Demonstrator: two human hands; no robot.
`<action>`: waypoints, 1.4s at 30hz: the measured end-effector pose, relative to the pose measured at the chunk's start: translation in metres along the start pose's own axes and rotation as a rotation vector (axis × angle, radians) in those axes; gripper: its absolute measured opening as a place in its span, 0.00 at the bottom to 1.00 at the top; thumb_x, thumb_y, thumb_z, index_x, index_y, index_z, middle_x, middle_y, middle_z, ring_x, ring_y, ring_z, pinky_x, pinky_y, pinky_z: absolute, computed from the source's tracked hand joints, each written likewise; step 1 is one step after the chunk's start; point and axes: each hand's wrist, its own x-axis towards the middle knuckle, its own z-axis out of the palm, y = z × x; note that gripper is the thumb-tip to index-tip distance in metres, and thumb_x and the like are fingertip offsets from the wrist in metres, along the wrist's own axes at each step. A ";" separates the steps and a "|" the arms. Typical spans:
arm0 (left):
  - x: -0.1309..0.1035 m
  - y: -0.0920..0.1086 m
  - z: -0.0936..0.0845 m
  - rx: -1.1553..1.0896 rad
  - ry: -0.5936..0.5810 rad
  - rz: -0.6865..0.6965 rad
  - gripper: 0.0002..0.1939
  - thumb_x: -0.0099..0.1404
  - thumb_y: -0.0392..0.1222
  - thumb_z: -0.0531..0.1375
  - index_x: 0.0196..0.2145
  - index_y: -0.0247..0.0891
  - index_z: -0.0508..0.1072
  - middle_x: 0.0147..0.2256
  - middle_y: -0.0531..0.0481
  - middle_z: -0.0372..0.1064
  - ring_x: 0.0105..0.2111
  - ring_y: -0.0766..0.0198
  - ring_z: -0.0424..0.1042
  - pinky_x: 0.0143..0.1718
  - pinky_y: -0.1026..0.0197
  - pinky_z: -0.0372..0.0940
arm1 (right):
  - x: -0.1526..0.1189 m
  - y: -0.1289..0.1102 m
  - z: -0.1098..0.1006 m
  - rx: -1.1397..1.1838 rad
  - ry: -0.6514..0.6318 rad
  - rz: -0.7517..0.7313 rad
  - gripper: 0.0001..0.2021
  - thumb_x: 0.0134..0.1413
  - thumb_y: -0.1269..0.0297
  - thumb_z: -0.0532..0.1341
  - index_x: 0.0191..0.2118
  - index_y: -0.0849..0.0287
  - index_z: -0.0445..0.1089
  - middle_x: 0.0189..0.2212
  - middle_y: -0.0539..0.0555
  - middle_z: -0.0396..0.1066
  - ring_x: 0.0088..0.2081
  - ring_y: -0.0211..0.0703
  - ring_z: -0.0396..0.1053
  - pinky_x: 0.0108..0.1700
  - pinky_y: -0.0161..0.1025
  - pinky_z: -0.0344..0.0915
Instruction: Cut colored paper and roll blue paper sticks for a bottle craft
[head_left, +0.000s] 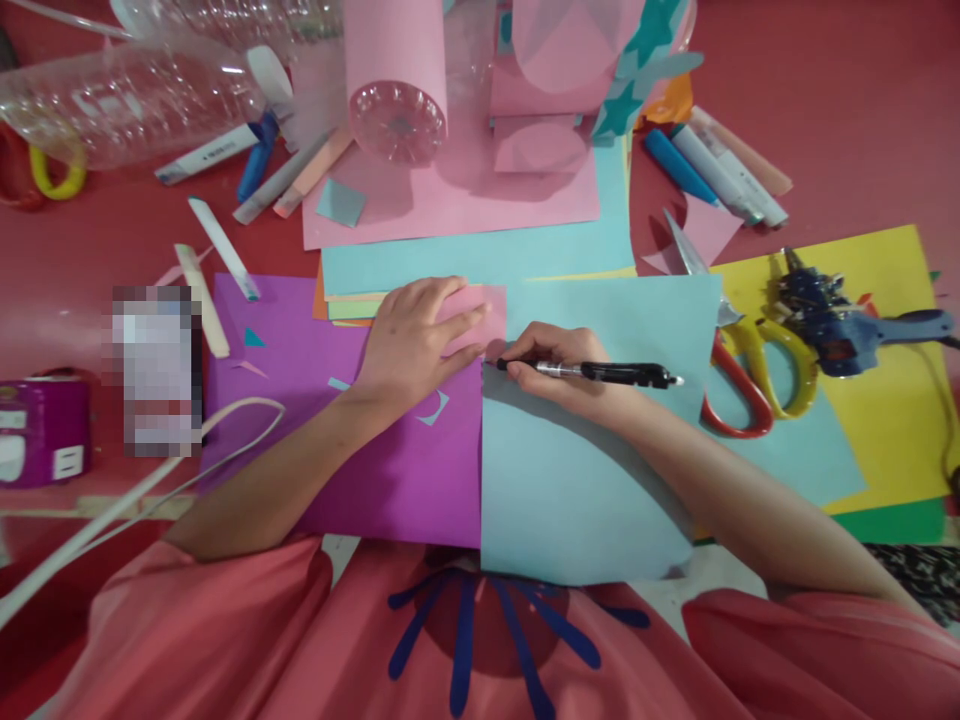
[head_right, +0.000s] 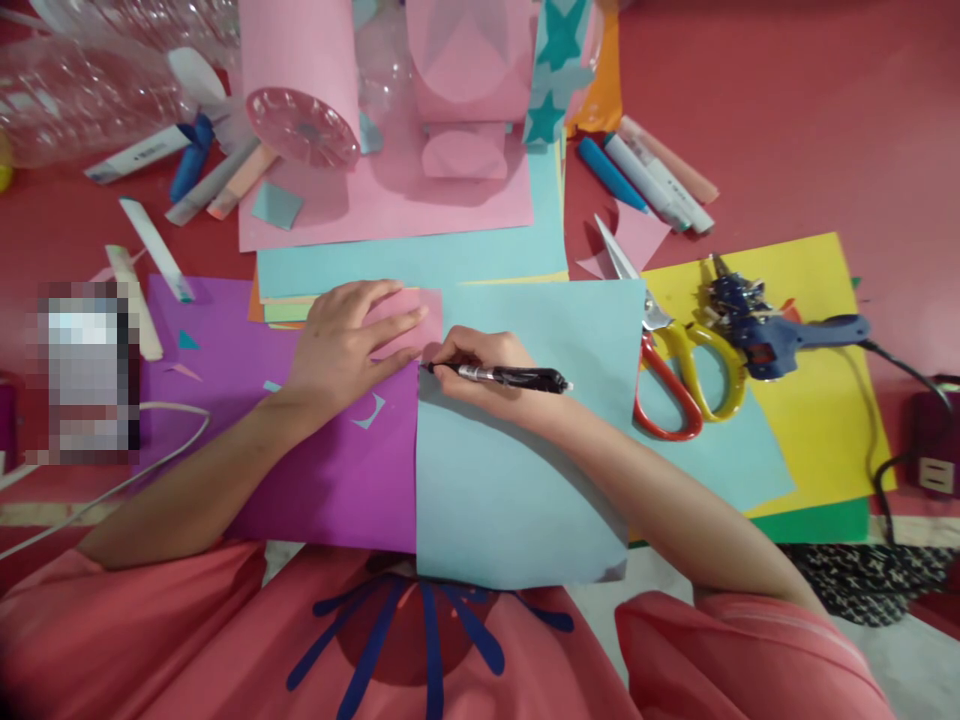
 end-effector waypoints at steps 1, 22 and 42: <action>0.000 0.000 0.000 0.002 -0.002 -0.001 0.20 0.69 0.55 0.53 0.51 0.45 0.74 0.57 0.45 0.65 0.55 0.52 0.63 0.55 0.50 0.57 | 0.000 0.000 0.000 -0.004 0.001 -0.003 0.06 0.51 0.63 0.60 0.30 0.60 0.69 0.23 0.50 0.70 0.25 0.33 0.63 0.29 0.33 0.60; -0.001 -0.001 0.000 -0.003 0.014 0.017 0.20 0.70 0.55 0.52 0.52 0.46 0.73 0.57 0.45 0.65 0.55 0.51 0.63 0.55 0.50 0.57 | 0.001 -0.003 0.003 -0.012 0.014 0.011 0.04 0.50 0.64 0.60 0.29 0.59 0.68 0.24 0.50 0.71 0.25 0.34 0.64 0.30 0.32 0.61; 0.000 0.002 -0.004 0.058 -0.024 0.029 0.20 0.71 0.53 0.51 0.52 0.45 0.73 0.57 0.43 0.66 0.56 0.52 0.64 0.55 0.49 0.59 | -0.003 -0.002 0.001 0.054 0.102 -0.070 0.07 0.55 0.59 0.60 0.33 0.58 0.68 0.22 0.47 0.67 0.21 0.33 0.60 0.26 0.33 0.58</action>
